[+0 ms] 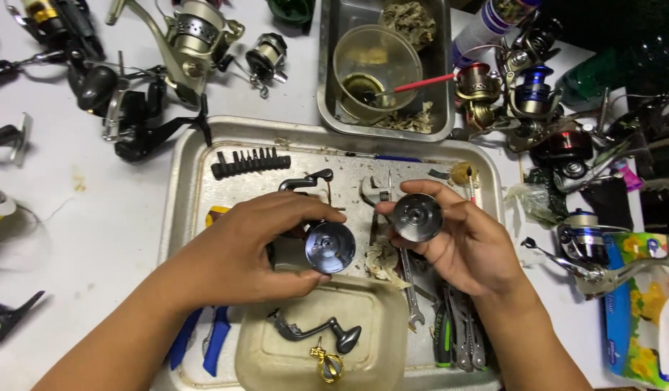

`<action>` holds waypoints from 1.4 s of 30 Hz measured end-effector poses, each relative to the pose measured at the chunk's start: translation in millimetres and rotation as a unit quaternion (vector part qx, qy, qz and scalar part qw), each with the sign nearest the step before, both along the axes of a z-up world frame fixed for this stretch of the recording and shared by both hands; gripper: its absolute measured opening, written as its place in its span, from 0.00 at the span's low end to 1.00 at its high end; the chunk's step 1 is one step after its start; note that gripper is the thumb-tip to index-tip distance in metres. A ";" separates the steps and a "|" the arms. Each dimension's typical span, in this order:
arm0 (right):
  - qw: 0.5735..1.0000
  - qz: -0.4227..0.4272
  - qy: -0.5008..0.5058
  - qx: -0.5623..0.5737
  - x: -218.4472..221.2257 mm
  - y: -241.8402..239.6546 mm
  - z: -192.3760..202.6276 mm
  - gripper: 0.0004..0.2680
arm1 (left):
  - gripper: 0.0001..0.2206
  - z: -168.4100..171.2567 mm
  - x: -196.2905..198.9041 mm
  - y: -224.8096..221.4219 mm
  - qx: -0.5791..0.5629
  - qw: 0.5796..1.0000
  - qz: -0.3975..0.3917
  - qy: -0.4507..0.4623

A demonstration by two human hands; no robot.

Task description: Assembling and repairing the internal components of a fishing reel spool on a workbench

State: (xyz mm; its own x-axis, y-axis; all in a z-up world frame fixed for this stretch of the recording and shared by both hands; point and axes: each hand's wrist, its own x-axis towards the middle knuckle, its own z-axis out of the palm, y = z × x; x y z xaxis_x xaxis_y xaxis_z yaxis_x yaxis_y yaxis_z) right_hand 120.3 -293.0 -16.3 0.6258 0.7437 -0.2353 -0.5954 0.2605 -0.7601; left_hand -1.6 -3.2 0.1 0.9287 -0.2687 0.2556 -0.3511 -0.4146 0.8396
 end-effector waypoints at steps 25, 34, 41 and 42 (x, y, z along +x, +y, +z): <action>0.998 0.055 0.005 -0.003 -7.6 4.5 -6.9 0.15 | 0.26 -2.3 0.3 -0.9 0.014 1.000 -0.011 0.020; 0.998 0.066 0.005 -0.023 -9.2 5.5 -6.1 0.16 | 0.26 -5.1 0.4 -1.8 0.009 1.000 -0.017 0.007; 0.996 0.077 0.007 -0.048 -11.1 3.4 -9.2 0.16 | 0.25 -7.1 0.9 -2.1 -0.008 0.999 -0.034 -0.001; 0.996 0.072 0.011 -0.056 -11.4 2.2 -10.7 0.16 | 0.26 -7.4 1.1 -2.2 -0.011 0.999 -0.037 -0.003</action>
State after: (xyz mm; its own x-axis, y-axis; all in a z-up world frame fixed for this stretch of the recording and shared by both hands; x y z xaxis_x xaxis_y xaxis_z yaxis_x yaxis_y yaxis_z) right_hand 108.8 -290.8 -27.1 0.5075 0.7944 -0.3338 -0.6374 0.0854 -0.7658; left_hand -0.5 -5.4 -7.3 0.9050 -0.3302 0.2683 -0.3855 -0.3693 0.8456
